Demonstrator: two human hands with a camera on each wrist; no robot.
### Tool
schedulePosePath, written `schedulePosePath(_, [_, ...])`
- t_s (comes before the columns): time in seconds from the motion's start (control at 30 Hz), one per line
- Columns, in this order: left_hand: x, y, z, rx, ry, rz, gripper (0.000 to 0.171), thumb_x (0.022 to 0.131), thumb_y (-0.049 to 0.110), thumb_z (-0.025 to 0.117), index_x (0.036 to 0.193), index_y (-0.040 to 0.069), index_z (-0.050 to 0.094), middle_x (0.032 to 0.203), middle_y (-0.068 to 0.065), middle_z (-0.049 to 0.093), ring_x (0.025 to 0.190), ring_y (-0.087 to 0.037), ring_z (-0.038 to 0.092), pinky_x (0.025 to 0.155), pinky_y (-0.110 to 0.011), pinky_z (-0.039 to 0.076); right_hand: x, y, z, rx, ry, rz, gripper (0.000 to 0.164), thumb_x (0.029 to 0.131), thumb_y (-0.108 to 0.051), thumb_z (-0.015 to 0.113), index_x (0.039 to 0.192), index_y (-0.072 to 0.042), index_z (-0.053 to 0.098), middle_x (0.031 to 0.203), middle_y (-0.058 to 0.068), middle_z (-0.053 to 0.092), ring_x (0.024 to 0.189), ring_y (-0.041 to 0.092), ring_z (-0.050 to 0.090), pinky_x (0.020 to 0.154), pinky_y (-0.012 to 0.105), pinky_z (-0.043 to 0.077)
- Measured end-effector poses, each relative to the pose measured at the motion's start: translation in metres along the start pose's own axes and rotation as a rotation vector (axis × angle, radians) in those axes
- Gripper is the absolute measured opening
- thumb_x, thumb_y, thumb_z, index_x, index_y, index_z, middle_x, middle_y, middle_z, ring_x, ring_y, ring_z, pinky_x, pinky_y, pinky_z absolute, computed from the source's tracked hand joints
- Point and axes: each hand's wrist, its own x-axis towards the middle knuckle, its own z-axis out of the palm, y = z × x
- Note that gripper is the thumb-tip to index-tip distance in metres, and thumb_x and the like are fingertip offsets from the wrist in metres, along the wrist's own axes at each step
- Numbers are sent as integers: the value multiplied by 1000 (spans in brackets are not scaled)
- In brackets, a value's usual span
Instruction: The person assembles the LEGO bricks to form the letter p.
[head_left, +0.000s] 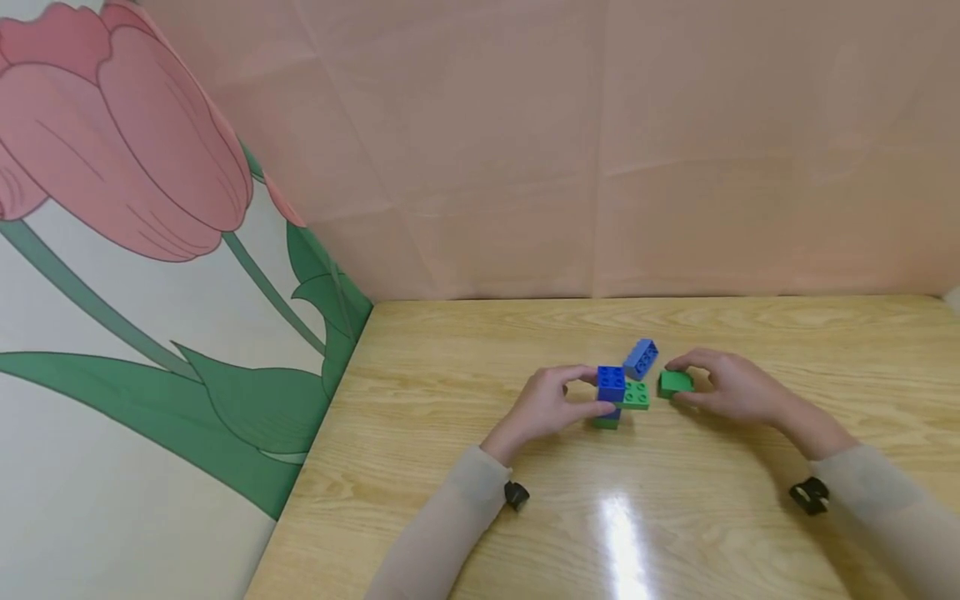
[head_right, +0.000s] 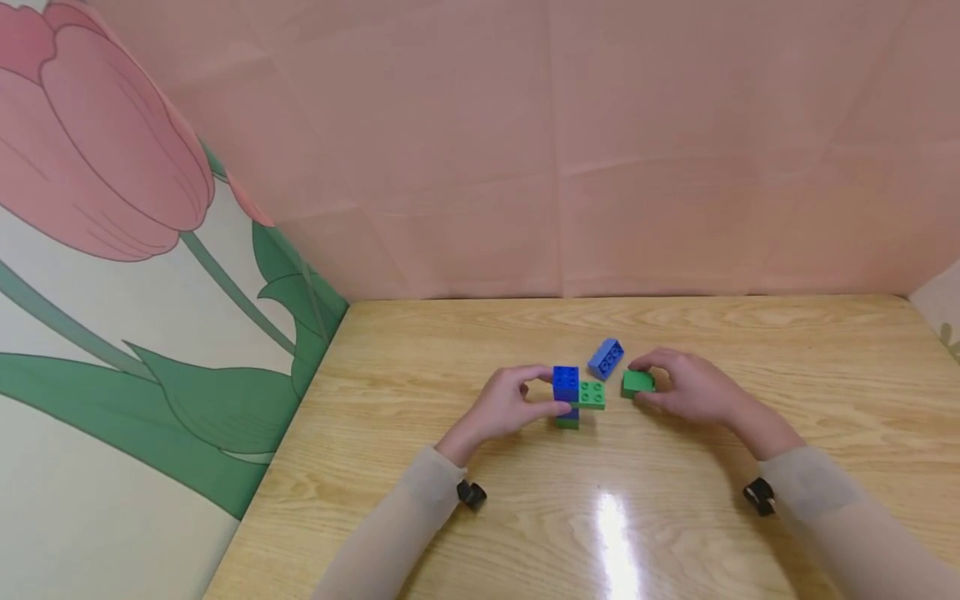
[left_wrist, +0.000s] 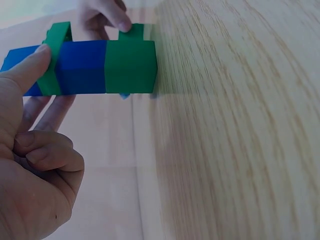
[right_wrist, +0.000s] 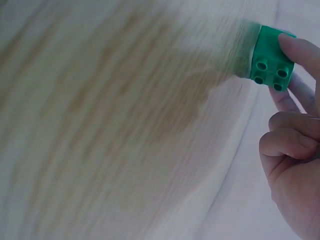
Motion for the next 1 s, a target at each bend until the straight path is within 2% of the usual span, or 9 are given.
schedulePosePath(0.17, [0, 0, 0, 0, -5, -6, 48, 92, 49, 77, 133, 25, 70, 119, 19, 69, 116, -15, 64, 82, -24, 51, -2, 4, -4, -10, -46, 82, 74, 85, -46, 86, 140, -4, 60, 127, 15, 67, 121, 44, 59, 97, 68, 44])
schedulePosePath(0.27, [0, 0, 0, -5, -5, 1, 46, 92, 48, 78, 131, 25, 71, 118, 19, 69, 111, -18, 66, 77, -23, 50, -5, 6, -8, -18, -61, 106, 79, 83, -53, 86, 139, -4, 60, 124, 14, 67, 119, 43, 60, 97, 68, 45])
schedulePosePath(0.53, [-2, 3, -3, -25, -4, 8, 42, 93, 47, 78, 129, 27, 72, 117, 19, 68, 114, -16, 65, 80, -24, 51, -5, 11, -11, -10, -89, 109, 68, 82, -56, 85, 123, -4, 69, 113, 6, 69, 112, 35, 64, 96, 63, 47])
schedulePosePath(0.77, [0, 3, -2, -23, -10, 10, 44, 93, 48, 77, 131, 25, 71, 118, 19, 69, 112, -16, 65, 78, -23, 51, -2, 16, -8, -6, -105, 85, 54, 87, -47, 84, 118, -5, 72, 106, 1, 71, 105, 30, 66, 92, 60, 50])
schedulePosePath(0.97, [1, 3, -1, -23, -12, 8, 45, 93, 47, 78, 131, 25, 71, 118, 19, 69, 106, -19, 66, 71, -23, 49, -4, 17, -11, -6, -74, 120, 46, 89, -42, 84, 119, -10, 71, 115, 7, 71, 110, 35, 66, 91, 62, 50])
schedulePosePath(1.0, [1, 4, -1, -24, -11, 6, 45, 93, 47, 78, 131, 25, 71, 118, 19, 69, 105, -20, 66, 70, -23, 49, -5, 17, -12, -1, -73, 129, 47, 89, -43, 83, 120, -10, 71, 118, 9, 71, 104, 32, 67, 87, 57, 53])
